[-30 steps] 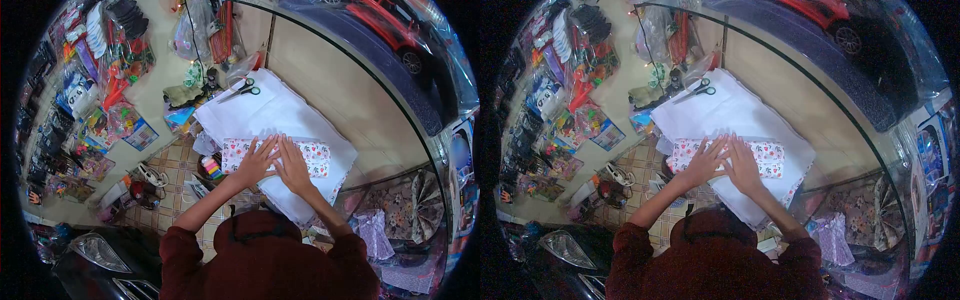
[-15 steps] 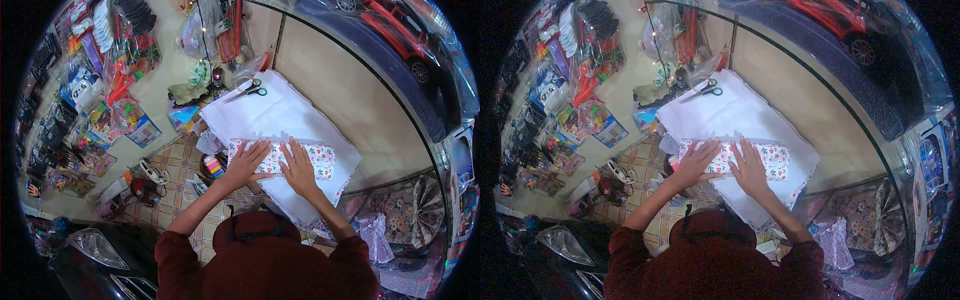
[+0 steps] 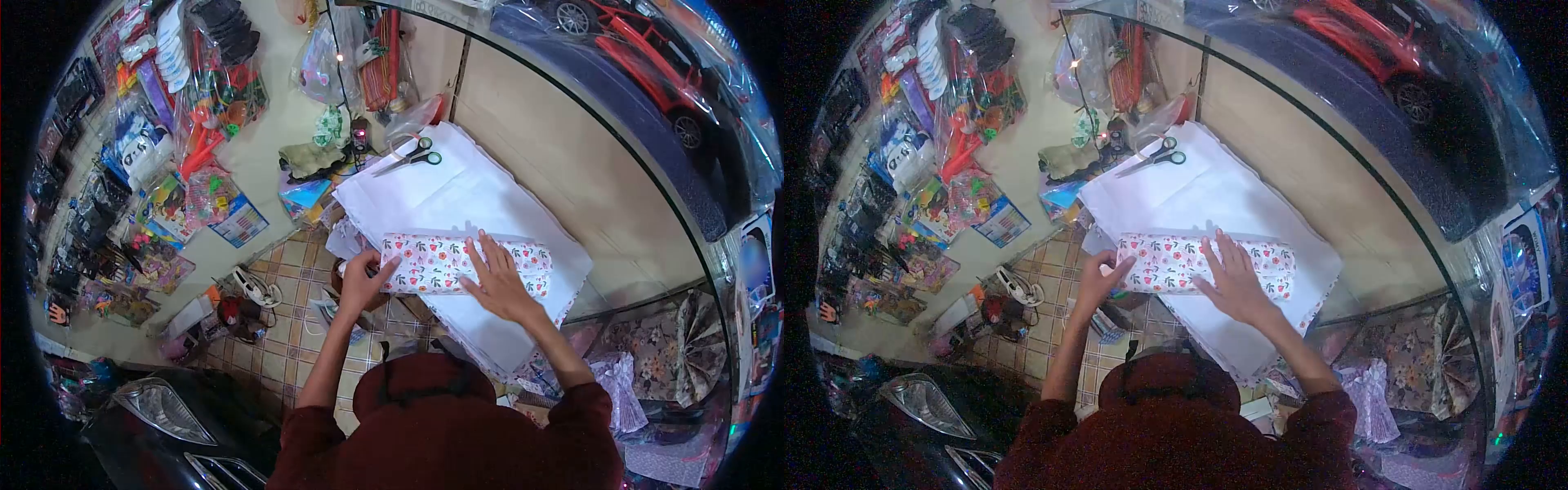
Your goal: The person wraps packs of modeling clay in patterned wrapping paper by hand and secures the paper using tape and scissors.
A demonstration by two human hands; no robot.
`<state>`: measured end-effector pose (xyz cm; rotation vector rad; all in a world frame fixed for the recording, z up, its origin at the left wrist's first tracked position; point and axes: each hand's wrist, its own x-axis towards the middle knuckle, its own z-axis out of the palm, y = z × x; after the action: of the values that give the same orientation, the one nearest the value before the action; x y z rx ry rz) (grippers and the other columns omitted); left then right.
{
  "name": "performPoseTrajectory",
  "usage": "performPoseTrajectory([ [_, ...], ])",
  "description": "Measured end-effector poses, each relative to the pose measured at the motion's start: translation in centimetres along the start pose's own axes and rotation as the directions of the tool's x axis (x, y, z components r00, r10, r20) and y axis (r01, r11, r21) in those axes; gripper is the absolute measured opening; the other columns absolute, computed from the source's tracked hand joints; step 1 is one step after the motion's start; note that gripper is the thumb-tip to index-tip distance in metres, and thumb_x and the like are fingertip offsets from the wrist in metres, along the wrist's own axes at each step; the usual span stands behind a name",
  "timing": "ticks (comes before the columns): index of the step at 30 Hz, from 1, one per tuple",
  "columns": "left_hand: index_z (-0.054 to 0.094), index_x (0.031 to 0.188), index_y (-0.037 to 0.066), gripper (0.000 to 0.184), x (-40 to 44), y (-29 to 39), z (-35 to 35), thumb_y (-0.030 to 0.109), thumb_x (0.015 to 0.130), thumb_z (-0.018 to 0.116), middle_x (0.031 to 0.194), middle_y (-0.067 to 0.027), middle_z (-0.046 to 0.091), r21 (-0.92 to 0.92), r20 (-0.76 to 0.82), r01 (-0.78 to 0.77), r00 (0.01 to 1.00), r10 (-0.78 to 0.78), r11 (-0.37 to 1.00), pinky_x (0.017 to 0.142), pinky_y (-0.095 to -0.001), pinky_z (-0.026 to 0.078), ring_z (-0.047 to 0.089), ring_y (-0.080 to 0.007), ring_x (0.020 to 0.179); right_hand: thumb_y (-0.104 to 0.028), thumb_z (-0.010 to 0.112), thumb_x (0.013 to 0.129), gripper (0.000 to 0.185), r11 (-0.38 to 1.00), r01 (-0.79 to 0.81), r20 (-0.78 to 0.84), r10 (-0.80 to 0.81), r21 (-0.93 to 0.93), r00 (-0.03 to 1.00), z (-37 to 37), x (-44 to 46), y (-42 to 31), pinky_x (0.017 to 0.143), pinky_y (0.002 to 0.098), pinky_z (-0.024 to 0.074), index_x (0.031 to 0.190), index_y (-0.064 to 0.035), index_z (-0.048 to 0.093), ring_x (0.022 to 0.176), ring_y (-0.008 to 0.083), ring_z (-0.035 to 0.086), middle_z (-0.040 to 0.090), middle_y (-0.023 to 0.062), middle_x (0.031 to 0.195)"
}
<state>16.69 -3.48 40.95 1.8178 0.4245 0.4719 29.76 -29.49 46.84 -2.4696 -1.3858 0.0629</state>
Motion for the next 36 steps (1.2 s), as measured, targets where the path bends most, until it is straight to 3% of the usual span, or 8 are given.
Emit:
performPoseTrajectory([
  [7, 0.063, 0.074, 0.0, 0.026, 0.1, 0.9, 0.1, 0.022, 0.083, 0.073, 0.067, -0.0018, 0.06, -0.078, 0.015, -0.014, 1.0, 0.015, 0.997, 0.06, -0.0236, 0.042, 0.052, -0.0067, 0.064, -0.052, 0.071, 0.077, 0.075, 0.997, -0.018, 0.505, -0.025, 0.081, 0.863, -7.2, 6.1, 2.0, 0.108, 0.0548, 0.0201, 0.137, -0.0161, 0.042, 0.126, 0.0313, 0.044, 0.051, 0.0141, 0.13],
  [8, 0.063, 0.074, 0.0, 0.025, 0.1, 0.9, 0.0, 0.022, 0.083, 0.073, 0.068, -0.0021, 0.061, -0.062, 0.021, -0.014, 1.0, 0.015, 0.998, 0.061, -0.0233, 0.042, 0.052, -0.0066, 0.064, -0.052, 0.084, 0.061, 0.089, 0.99, -0.039, 0.504, -0.036, 0.137, 0.863, -6.3, 7.7, 3.3, 0.104, 0.0483, 0.0313, 0.13, -0.0115, 0.044, 0.116, 0.0286, 0.052, 0.057, 0.0131, 0.121],
  [16, 0.061, 0.073, 0.002, 0.024, -0.9, 1.3, -0.3, 0.02, 0.083, 0.073, 0.068, -0.0002, 0.058, -0.074, 0.018, 0.015, 1.0, -0.014, 0.997, 0.064, -0.0243, 0.042, 0.051, -0.0059, 0.067, -0.044, 0.091, 0.053, 0.083, 0.936, -0.254, 0.842, -0.073, 0.243, 0.534, -3.2, 11.4, 5.5, 0.08, 0.0328, 0.0512, 0.111, 0.0055, 0.056, 0.094, 0.0242, 0.063, 0.066, 0.0146, 0.1],
  [21, 0.058, 0.072, 0.001, 0.026, -1.6, 1.4, -0.8, 0.018, 0.081, 0.075, 0.073, -0.0011, 0.059, -0.145, 0.029, 0.047, 0.999, -0.043, 0.988, 0.07, -0.0254, 0.041, 0.052, -0.009, 0.072, -0.054, 0.086, 0.054, 0.092, 0.968, -0.035, 0.667, -0.144, 0.248, 0.731, -3.5, 9.7, 5.6, 0.084, 0.0358, 0.0488, 0.116, 0.0048, 0.053, 0.097, 0.0295, 0.062, 0.064, 0.0186, 0.103],
  [24, 0.055, 0.071, 0.001, 0.027, -1.2, 1.8, -1.0, 0.015, 0.079, 0.076, 0.078, -0.0043, 0.059, -0.133, -0.001, -0.165, 0.986, 0.167, 0.977, 0.073, -0.0267, 0.042, 0.055, -0.0133, 0.077, -0.059, 0.084, 0.051, 0.098, 0.988, -0.013, 0.55, -0.076, 0.157, 0.832, -6.3, 8.4, 4.0, 0.081, 0.0414, 0.047, 0.122, -0.002, 0.046, 0.092, 0.0357, 0.062, 0.063, 0.02, 0.095],
  [28, 0.053, 0.071, 0.001, 0.027, 0.4, 2.0, -0.2, 0.013, 0.077, 0.077, 0.083, -0.0068, 0.059, -0.099, -0.077, -0.216, 0.975, 0.209, 0.971, 0.078, -0.0291, 0.042, 0.057, -0.0186, 0.083, -0.042, 0.086, 0.051, 0.082, 0.999, -0.023, 0.271, 0.033, -0.039, 0.962, -8.4, 7.1, 1.8, 0.075, 0.0443, 0.0462, 0.114, -0.008, 0.046, 0.09, 0.0345, 0.063, 0.065, 0.0147, 0.093],
  [32, 0.054, 0.072, 0.001, 0.027, 2.9, 2.4, -0.1, 0.013, 0.075, 0.078, 0.085, -0.0073, 0.06, -0.027, -0.1, -0.314, 0.945, 0.31, 0.949, 0.081, -0.0311, 0.043, 0.057, -0.0205, 0.087, -0.028, 0.088, 0.051, 0.079, 0.998, 0.003, -0.047, -0.006, -0.068, 0.999, -7.0, 6.3, 1.4, 0.078, 0.0437, 0.0448, 0.117, -0.0114, 0.047, 0.09, 0.0318, 0.063, 0.064, 0.0139, 0.093],
  [36, 0.058, 0.073, 0.002, 0.024, 4.6, -0.1, 0.5, 0.013, 0.073, 0.079, 0.089, -0.0088, 0.062, 0.081, -0.04, -0.347, 0.936, 0.35, 0.935, 0.084, -0.0331, 0.042, 0.058, -0.0216, 0.092, -0.033, 0.09, 0.047, 0.101, 0.982, -0.05, -0.111, 0.03, -0.18, 0.993, -4.0, 6.1, 2.3, 0.083, 0.0459, 0.041, 0.133, -0.0155, 0.04, 0.099, 0.0301, 0.059, 0.062, 0.0123, 0.1],
])
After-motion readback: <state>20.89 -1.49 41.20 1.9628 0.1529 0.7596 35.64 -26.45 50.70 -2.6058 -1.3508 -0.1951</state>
